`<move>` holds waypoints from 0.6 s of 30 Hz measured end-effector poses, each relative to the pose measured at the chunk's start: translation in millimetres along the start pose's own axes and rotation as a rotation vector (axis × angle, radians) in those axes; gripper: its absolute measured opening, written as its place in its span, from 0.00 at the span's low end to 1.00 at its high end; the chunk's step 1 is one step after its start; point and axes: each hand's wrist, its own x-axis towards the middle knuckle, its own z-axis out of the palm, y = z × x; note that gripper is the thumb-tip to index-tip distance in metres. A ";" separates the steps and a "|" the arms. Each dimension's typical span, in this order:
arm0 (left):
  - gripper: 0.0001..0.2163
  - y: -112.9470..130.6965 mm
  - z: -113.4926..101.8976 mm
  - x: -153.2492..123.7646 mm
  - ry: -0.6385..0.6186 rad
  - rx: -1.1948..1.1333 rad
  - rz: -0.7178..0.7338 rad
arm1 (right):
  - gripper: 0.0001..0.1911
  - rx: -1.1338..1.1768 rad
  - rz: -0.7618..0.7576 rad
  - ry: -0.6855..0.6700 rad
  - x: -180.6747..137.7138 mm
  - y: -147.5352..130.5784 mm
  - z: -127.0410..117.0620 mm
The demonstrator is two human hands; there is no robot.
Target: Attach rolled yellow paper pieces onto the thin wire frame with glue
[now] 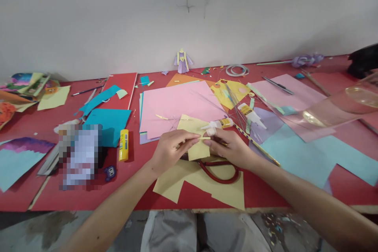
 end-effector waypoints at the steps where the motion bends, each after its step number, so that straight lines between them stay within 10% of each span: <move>1: 0.07 -0.8 0.2 -0.1 -0.001 0.004 0.015 | 0.19 0.018 0.008 0.000 -0.1 0.1 0.3; 18: 0.05 -4.5 0.3 -1.1 0.005 0.230 0.254 | 0.16 -0.070 -0.065 0.036 0.0 1.2 0.1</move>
